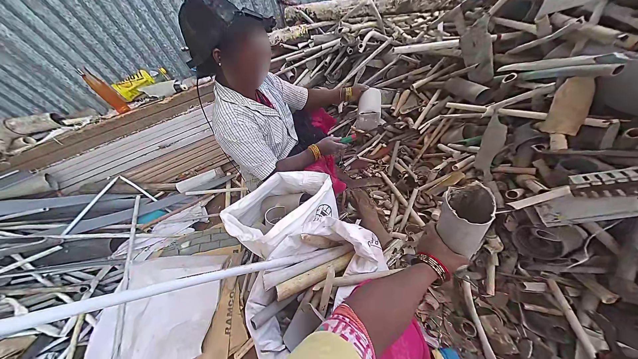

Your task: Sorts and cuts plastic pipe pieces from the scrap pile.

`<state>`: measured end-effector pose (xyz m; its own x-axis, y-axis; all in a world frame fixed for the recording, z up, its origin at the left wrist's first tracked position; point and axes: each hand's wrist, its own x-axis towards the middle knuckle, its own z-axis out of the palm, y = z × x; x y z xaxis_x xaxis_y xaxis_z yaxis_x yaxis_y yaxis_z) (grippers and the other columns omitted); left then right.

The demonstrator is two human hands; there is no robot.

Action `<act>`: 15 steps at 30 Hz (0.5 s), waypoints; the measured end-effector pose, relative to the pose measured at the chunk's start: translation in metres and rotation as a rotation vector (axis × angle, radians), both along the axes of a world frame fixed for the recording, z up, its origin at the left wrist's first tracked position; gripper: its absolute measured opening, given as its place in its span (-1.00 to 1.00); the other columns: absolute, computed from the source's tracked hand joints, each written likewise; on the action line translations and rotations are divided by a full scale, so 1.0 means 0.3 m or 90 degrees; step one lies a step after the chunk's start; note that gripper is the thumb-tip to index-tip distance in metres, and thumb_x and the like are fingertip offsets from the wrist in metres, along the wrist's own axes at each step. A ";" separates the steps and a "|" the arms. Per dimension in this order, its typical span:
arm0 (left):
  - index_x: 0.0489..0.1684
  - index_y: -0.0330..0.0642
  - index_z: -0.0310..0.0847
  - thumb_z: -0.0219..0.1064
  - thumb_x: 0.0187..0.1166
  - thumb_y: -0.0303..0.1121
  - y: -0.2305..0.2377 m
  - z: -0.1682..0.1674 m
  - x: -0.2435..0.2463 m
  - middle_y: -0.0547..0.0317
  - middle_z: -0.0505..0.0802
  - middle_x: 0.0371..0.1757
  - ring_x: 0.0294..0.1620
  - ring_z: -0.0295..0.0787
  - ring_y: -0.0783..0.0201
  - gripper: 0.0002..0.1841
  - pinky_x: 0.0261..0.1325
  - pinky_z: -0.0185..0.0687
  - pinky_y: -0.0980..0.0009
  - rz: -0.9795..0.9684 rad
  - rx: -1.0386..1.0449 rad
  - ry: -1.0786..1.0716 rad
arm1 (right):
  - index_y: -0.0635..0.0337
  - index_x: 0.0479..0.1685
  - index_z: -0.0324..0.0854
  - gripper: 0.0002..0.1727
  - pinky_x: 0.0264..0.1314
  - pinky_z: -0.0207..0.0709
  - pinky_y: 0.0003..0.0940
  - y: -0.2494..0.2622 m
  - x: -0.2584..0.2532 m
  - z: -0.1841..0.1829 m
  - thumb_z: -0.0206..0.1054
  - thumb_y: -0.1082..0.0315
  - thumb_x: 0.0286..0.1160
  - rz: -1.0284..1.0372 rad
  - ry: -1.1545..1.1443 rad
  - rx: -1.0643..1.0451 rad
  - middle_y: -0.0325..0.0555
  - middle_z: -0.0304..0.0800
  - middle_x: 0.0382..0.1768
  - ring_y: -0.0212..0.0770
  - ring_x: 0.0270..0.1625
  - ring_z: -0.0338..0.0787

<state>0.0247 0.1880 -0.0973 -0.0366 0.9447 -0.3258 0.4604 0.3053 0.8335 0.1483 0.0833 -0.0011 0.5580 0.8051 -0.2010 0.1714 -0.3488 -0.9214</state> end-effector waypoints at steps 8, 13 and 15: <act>0.82 -0.46 -0.12 0.71 0.18 -0.38 0.029 -0.027 -0.024 -0.40 0.51 0.61 0.59 0.53 -0.14 0.17 0.65 0.39 0.08 -0.030 0.009 0.012 | 0.48 0.38 0.43 -0.50 -0.20 0.53 -0.16 0.072 0.258 -0.536 -0.05 0.15 0.89 0.417 -0.060 -0.253 0.00 0.60 -0.28 -0.27 -0.37 0.58; 0.77 -0.52 -0.08 0.76 0.16 -0.35 0.018 -0.005 -0.006 -0.42 0.48 0.62 0.65 0.44 -0.07 0.17 0.70 0.30 0.17 0.025 0.029 -0.086 | 0.48 0.42 0.39 -0.49 -0.14 0.50 -0.31 0.047 0.310 -0.492 -0.09 0.14 0.92 0.219 -0.025 -0.182 -0.04 0.53 -0.19 -0.39 -0.30 0.54; 0.72 -0.53 0.01 0.76 0.18 -0.37 0.025 -0.044 0.007 -0.46 0.50 0.57 0.62 0.47 -0.10 0.10 0.69 0.32 0.14 0.127 0.044 -0.213 | 0.48 0.44 0.35 -0.50 -0.12 0.53 -0.41 0.017 0.347 -0.459 -0.08 0.16 0.92 0.190 -0.035 -0.147 -0.06 0.53 -0.15 -0.47 -0.27 0.57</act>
